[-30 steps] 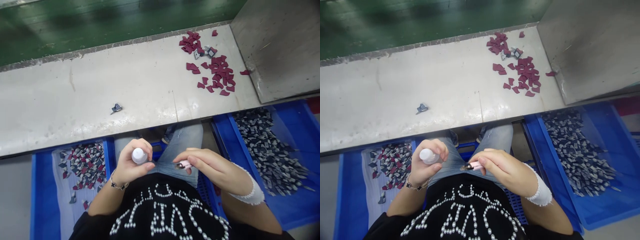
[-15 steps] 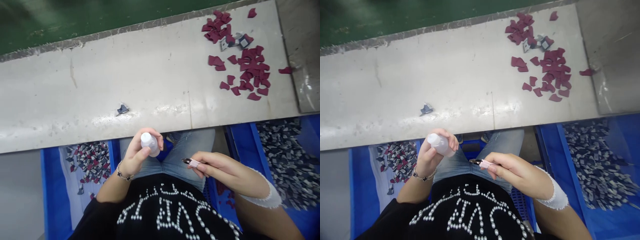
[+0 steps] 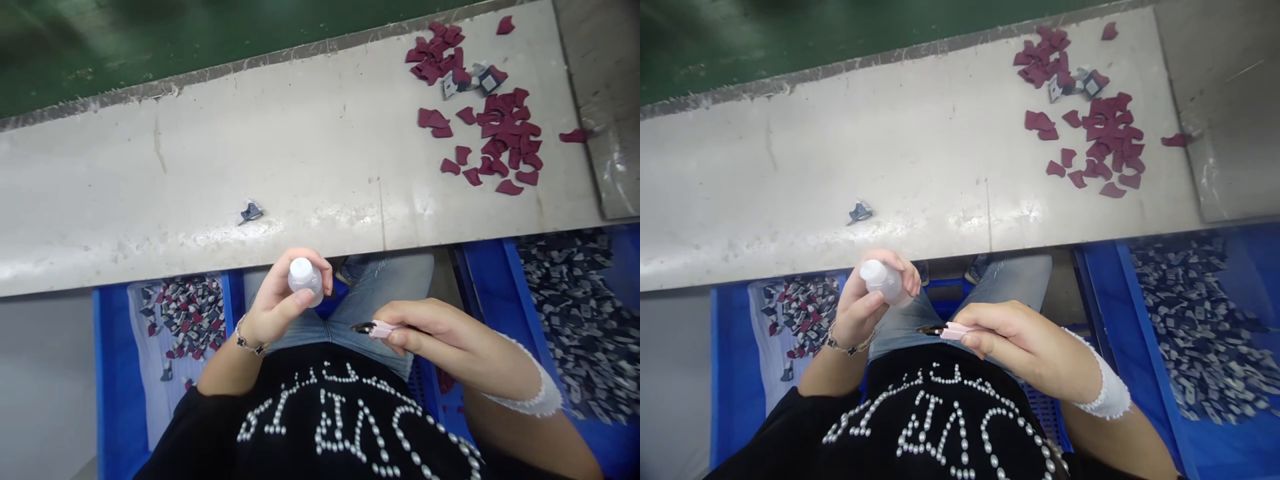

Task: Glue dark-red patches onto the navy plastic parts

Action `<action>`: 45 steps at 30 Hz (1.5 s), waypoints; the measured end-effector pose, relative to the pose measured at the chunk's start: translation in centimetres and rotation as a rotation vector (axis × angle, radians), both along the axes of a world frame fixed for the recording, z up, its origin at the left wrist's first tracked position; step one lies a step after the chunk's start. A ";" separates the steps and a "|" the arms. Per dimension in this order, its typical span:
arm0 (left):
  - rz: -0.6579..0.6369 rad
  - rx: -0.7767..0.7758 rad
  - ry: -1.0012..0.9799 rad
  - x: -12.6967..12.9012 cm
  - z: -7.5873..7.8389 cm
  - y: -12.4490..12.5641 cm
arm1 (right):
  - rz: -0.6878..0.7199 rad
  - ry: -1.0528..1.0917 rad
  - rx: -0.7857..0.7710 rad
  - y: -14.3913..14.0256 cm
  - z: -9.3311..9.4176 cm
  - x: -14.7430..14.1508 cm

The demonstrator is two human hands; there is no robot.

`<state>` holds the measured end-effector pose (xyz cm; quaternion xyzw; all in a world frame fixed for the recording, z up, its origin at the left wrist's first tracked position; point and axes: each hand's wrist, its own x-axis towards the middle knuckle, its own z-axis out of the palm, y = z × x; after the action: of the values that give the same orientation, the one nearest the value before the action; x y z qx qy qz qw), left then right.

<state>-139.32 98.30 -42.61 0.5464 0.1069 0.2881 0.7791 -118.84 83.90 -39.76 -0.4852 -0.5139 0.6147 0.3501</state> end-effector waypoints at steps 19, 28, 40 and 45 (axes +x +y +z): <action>0.075 0.433 0.099 -0.2 3.3 -4.2 | -0.018 -0.259 -0.011 -0.3 5.7 -0.2; 0.173 0.585 0.136 -0.5 4.1 -4.6 | -0.038 -0.260 -0.067 -0.6 6.2 -0.3; 0.206 0.471 0.222 -1.1 3.7 -4.9 | -0.516 -0.450 0.173 -1.8 5.9 -0.6; 0.156 0.332 0.208 -1.4 3.5 -5.1 | -0.257 -0.347 0.051 -1.6 6.6 -1.0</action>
<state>-140.75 93.23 -39.15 0.6841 0.1799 0.3030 0.6387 -119.88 82.32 -33.11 -0.6364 -0.5158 0.4590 0.3439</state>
